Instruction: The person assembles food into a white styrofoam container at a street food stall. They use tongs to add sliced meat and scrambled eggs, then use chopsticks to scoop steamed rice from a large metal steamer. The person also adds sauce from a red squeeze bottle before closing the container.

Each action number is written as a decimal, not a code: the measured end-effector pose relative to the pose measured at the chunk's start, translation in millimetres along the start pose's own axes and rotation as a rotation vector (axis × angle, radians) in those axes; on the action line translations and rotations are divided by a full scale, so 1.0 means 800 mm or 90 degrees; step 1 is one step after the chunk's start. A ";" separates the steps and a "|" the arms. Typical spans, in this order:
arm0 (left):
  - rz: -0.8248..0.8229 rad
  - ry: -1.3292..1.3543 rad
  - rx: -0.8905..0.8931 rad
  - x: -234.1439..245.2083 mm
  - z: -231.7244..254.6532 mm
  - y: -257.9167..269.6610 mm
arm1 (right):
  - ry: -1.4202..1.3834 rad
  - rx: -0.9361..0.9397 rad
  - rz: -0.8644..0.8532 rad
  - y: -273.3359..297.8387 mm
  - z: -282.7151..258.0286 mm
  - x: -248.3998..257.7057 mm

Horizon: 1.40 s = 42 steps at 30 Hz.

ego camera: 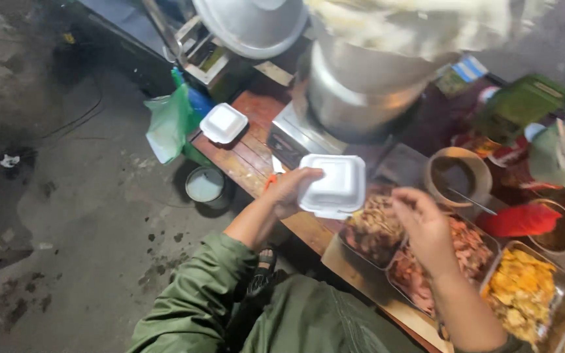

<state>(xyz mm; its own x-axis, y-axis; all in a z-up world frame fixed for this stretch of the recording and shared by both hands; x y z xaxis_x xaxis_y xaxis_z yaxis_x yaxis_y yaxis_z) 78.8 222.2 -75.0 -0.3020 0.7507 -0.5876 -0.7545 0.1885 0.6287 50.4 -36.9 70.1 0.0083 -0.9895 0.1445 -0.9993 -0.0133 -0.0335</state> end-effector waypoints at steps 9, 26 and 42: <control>0.242 -0.131 -0.184 0.255 0.242 0.006 | 0.222 -0.387 0.028 0.025 0.052 -0.085; 0.361 -0.433 -0.174 0.333 0.351 -0.090 | 0.210 -0.548 0.055 0.076 0.151 -0.092; 0.490 -0.658 -0.409 0.297 0.389 0.031 | 0.190 -0.472 0.127 0.093 0.163 -0.060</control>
<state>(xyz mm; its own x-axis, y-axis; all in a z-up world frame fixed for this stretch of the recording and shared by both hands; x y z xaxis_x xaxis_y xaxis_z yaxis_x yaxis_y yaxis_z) 170.0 602.1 -40.4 -0.4080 0.6991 0.5872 -0.8128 -0.5711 0.1152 -19.8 -8.9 -68.4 -0.0765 -0.8818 0.4654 -0.7462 0.3602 0.5598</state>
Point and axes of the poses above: each hand's wrist, its own y-axis away from the middle knuckle, its own x-axis out of the back of the hand, z = x × y, the point moved 6 cm from there along -y, towards the middle knuckle, and after that the axes turned 7 degrees about z, right-handed, at the moved point
